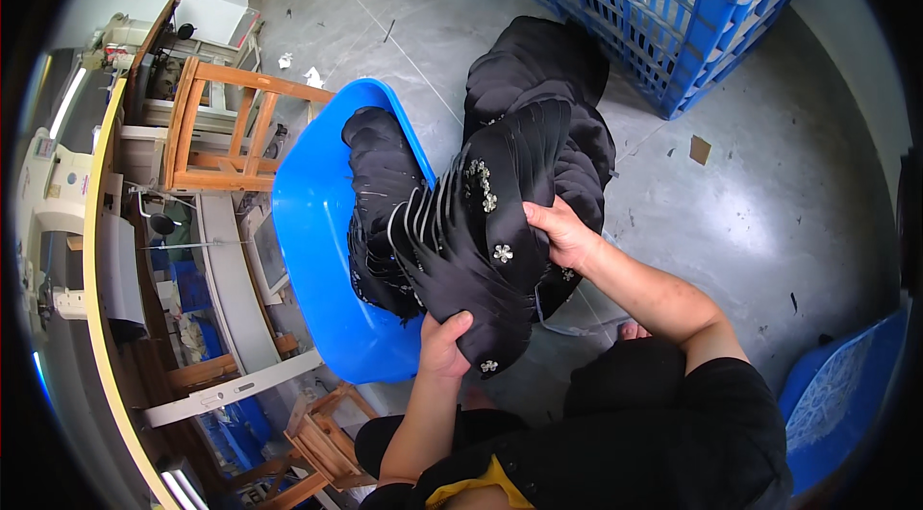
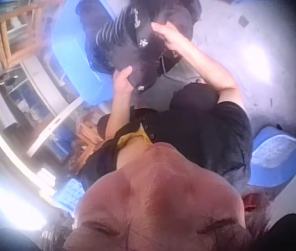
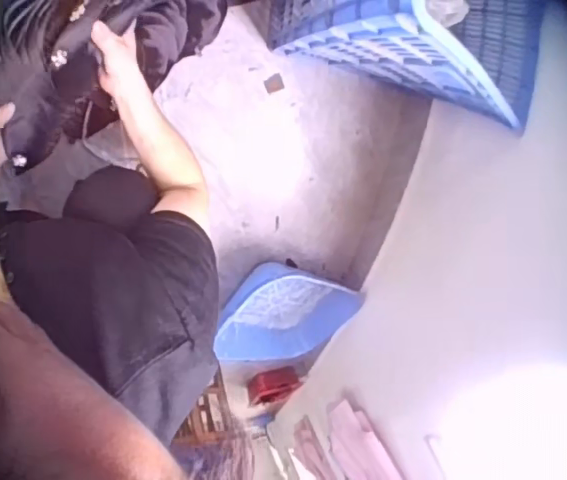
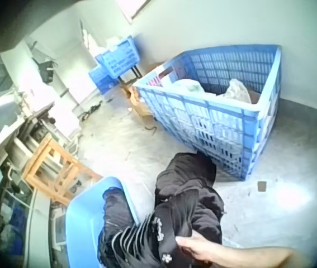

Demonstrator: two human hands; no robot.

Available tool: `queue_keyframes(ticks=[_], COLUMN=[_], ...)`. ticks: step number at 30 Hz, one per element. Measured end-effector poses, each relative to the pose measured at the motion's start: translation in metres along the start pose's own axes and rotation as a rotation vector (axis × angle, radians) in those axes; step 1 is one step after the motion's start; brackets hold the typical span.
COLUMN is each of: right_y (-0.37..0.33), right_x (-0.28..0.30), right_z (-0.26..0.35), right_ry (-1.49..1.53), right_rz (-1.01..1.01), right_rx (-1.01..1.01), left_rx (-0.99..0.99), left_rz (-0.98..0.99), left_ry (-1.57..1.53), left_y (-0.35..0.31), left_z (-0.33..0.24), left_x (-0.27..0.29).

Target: The person gathers black quilted garments with floral embroidery from a blue bin and the floor. They use white plastic straps to tie the garments into bundles, securing them with knots. The person then places the finished bundles into a red basket.

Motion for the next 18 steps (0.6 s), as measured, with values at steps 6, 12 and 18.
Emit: queue_keyframes(ticks=[6, 12, 18], right_y=[0.0, -0.008, -0.015], right_x=[-0.001, -0.007, 0.006], right_z=[-0.008, 0.002, 0.013], right_ry=[-0.163, -0.278, 0.065], right_rz=[-0.011, -0.091, -0.044], right_rx=[0.06, 0.067, -0.009], left_rx=[0.014, -0.002, -0.043], left_rz=[0.034, -0.016, -0.039], left_ry=[0.152, 0.037, -0.147], left_y=[-0.003, -0.001, -0.003], left_z=[0.023, 0.023, 0.01], left_x=[-0.006, 0.008, 0.022])
Point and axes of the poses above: each hand's wrist, its own y-axis towards the middle knuckle, its own x-axis out of the back of the hand, z = x × y, the point moved 7 cm from there along y, towards the middle knuckle, and after that the axes turned 8 degrees about -y, right-handed, at the moved point
